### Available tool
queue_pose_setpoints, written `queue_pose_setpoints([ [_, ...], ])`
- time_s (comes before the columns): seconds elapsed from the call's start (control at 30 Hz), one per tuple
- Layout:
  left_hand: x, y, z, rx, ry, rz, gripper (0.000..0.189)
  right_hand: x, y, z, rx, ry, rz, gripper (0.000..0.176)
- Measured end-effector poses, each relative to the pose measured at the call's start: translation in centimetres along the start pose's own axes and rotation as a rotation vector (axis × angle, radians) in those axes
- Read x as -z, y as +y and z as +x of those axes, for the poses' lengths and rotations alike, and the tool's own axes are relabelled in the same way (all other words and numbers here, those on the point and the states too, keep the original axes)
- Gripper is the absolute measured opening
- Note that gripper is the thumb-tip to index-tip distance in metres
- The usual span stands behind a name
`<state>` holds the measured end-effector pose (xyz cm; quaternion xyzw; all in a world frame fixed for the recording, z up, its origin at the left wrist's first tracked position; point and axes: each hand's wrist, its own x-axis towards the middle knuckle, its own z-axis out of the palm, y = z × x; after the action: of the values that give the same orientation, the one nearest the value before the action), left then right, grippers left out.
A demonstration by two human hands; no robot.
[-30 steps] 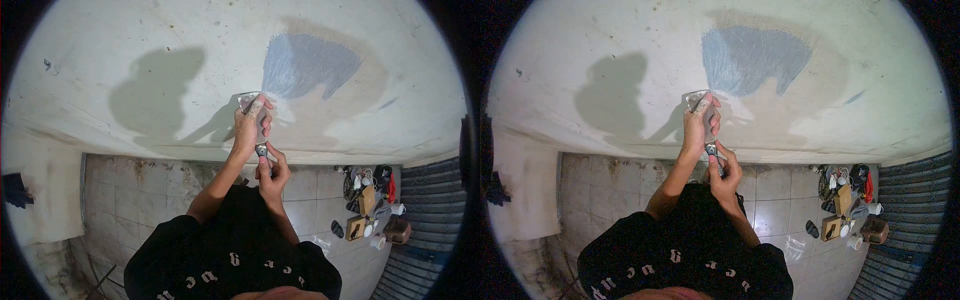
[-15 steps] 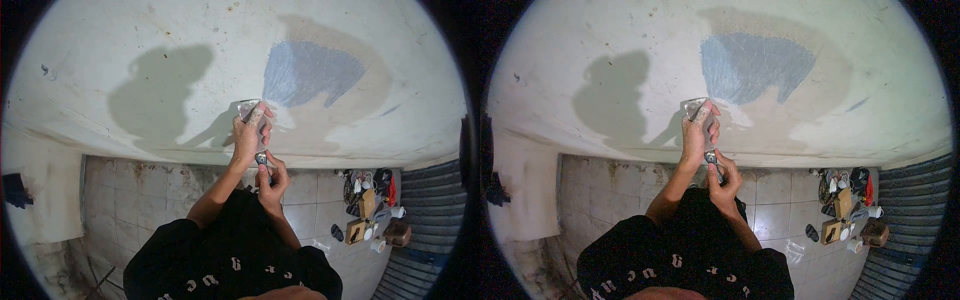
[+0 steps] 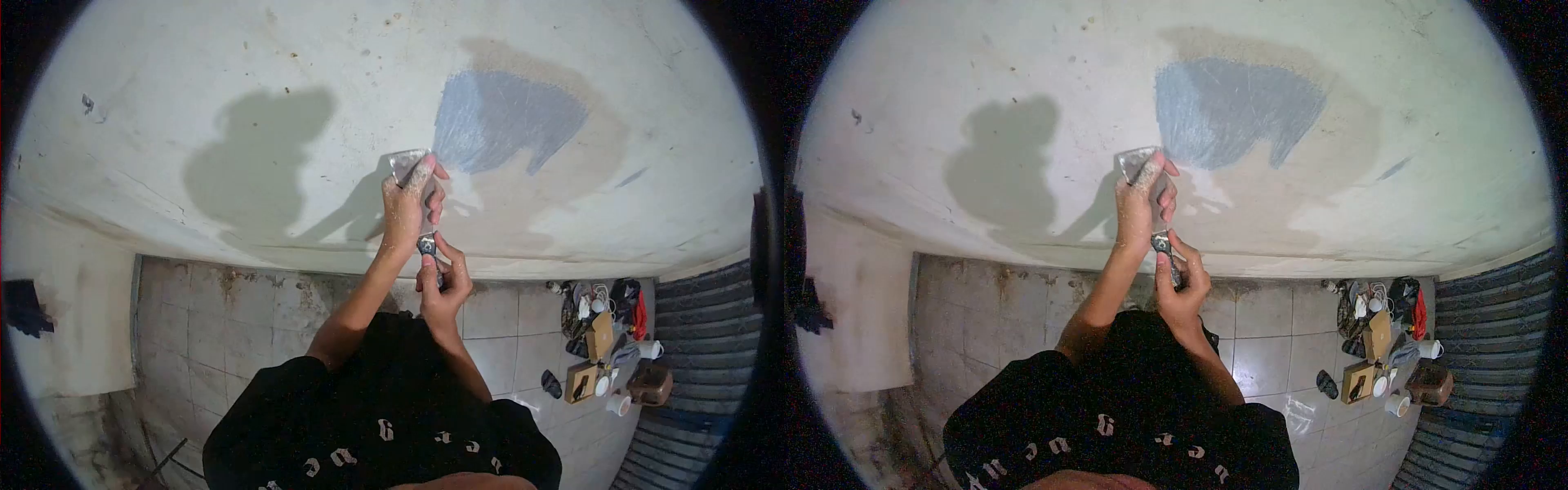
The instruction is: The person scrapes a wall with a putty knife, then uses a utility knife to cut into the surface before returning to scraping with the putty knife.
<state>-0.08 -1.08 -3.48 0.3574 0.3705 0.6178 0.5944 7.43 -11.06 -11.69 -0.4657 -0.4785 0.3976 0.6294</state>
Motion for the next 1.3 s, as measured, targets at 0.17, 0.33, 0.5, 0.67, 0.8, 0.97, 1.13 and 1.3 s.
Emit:
queue_pose_setpoints([
  [0.17, 1.1, -2.3, -0.1, 0.059, -0.043, -0.023, 0.036, 0.2, 1.0, -1.0, 0.020, 0.033, -0.022, 0.034],
  [0.33, 1.0, -2.0, -0.3, 0.067, -0.071, -0.042, 0.036, 0.1, 0.2, -1.4, -0.023, 0.040, 0.034, 0.034],
  [0.5, 0.9, -2.0, -0.4, 0.061, -0.057, -0.022, 0.036, 0.4, 0.5, -1.3, -0.042, 0.027, 0.040, 0.035],
  [0.67, 0.9, -2.0, -0.3, 0.080, -0.038, -0.021, 0.037, 0.4, 1.9, -0.8, 0.110, 0.048, 0.001, 0.032],
  [0.8, 0.7, -2.2, -0.3, 0.067, -0.034, -0.023, 0.036, 1.0, 1.0, -0.8, 0.009, 0.006, 0.049, 0.033],
  [0.97, 0.6, -2.2, -0.3, 0.045, -0.028, -0.030, 0.036, 0.7, 0.5, -0.5, 0.059, 0.027, 0.037, 0.031],
  [1.13, 0.7, -2.1, -0.2, 0.073, -0.031, -0.054, 0.036, 1.4, 0.4, -0.8, -0.088, -0.027, 0.018, 0.033],
  [1.3, 0.3, -1.2, 0.0, 0.035, -0.016, -0.052, 0.035, 0.9, 0.3, 0.3, -0.006, -0.004, 0.025, 0.032],
])
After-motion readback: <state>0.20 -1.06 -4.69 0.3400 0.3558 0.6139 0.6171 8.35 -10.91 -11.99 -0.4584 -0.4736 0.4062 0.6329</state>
